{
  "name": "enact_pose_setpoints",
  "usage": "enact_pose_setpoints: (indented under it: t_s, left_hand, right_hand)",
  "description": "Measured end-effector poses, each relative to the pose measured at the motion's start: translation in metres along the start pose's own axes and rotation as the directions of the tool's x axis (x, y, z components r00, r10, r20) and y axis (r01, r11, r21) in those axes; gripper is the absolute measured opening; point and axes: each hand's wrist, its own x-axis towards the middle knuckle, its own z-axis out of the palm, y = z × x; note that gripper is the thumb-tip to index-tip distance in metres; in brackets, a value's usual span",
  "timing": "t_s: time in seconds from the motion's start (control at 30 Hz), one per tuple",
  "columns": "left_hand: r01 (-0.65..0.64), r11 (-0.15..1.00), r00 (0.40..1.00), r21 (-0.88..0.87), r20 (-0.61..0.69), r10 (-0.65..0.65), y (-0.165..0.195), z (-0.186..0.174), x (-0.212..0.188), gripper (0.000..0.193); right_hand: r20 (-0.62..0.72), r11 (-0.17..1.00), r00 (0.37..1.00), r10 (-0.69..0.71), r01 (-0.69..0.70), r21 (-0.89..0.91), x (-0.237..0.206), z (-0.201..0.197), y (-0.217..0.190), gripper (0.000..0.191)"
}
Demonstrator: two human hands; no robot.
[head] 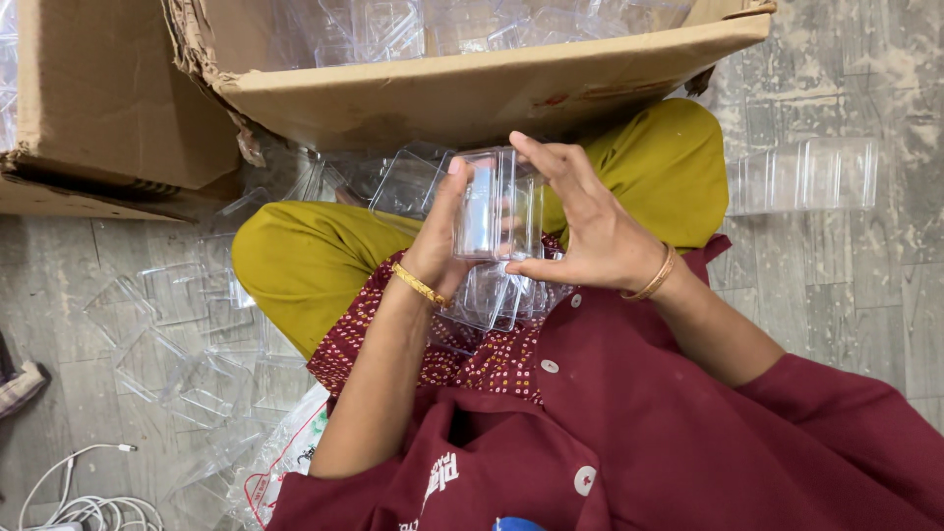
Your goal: The person sits on the floor next to a cardboard box filled with flat clear plastic pieces. They pick up plastic panels one at a time, fold and snap the pieces together to form small clear plastic boxes, and set the finished boxes aside on the floor.
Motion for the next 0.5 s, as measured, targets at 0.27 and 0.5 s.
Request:
enact_pose_setpoints:
  t_s: [0.27, 0.5]
  left_hand:
    - [0.039, 0.998, 0.999, 0.046, -0.023, -0.038, -0.001, 0.001, 0.0, 0.083]
    - [0.011, 0.999, 1.0, 0.036, 0.017, -0.012, -0.001, 0.016, -0.004, 0.077]
  right_hand:
    - [0.018, 1.0, 0.999, 0.028, -0.028, 0.005, -0.002, -0.002, 0.001, 0.12]
    - [-0.052, 1.0, 0.999, 0.015, -0.015, -0.007, -0.002, 0.005, -0.005, 0.121]
